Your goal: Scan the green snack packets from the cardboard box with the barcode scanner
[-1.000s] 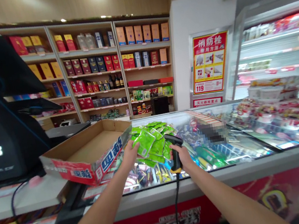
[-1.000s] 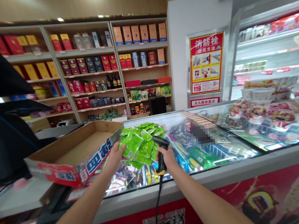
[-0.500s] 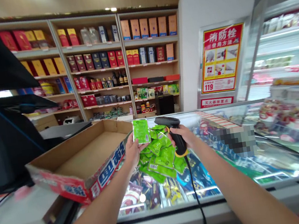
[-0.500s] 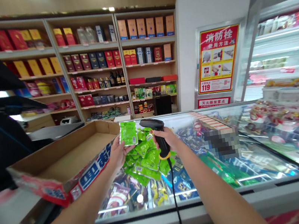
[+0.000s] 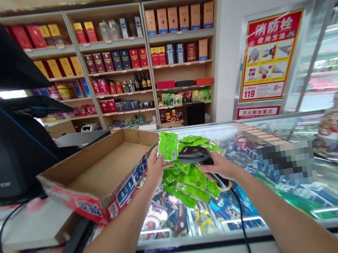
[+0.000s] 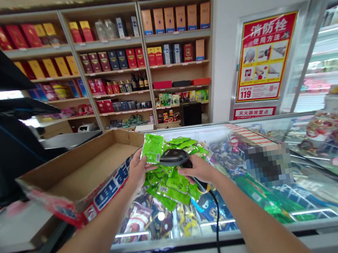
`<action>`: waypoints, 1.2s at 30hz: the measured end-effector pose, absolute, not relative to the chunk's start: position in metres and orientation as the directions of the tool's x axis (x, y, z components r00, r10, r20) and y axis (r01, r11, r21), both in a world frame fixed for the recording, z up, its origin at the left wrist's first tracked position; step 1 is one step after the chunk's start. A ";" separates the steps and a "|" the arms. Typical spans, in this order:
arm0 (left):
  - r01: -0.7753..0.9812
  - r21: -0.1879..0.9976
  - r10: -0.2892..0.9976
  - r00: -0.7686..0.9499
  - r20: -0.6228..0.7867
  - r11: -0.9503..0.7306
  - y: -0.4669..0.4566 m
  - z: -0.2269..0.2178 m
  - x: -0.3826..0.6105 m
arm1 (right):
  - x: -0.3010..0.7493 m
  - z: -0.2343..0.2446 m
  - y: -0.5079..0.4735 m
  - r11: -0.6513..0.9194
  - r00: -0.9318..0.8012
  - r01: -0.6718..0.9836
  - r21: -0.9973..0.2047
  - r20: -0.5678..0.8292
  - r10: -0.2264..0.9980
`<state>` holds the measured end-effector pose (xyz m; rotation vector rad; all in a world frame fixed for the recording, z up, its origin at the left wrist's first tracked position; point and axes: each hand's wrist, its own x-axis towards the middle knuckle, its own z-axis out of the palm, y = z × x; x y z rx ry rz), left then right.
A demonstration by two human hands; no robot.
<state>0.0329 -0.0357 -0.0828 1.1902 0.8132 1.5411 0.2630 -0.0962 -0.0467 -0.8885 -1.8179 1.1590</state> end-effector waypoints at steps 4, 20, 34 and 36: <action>-0.232 0.928 0.954 0.001 0.299 -0.291 -0.038 -0.083 0.033 | 0.267 -0.051 -0.096 0.411 -0.481 0.275 -0.869 0.245 0.842; -0.340 0.880 0.939 -0.036 0.341 -0.333 -0.038 -0.087 0.032 | 0.267 -0.058 -0.086 0.254 -0.403 -0.050 -0.966 0.252 0.880; -0.456 0.531 0.678 -0.640 0.362 -0.714 -0.022 -0.050 0.003 | 0.264 -0.061 -0.080 0.190 -0.186 -0.272 -0.943 0.245 0.952; -0.456 0.537 0.671 -0.670 0.317 -0.710 -0.023 -0.050 0.003 | 0.264 -0.061 -0.080 0.187 -0.187 -0.269 -0.945 0.242 0.952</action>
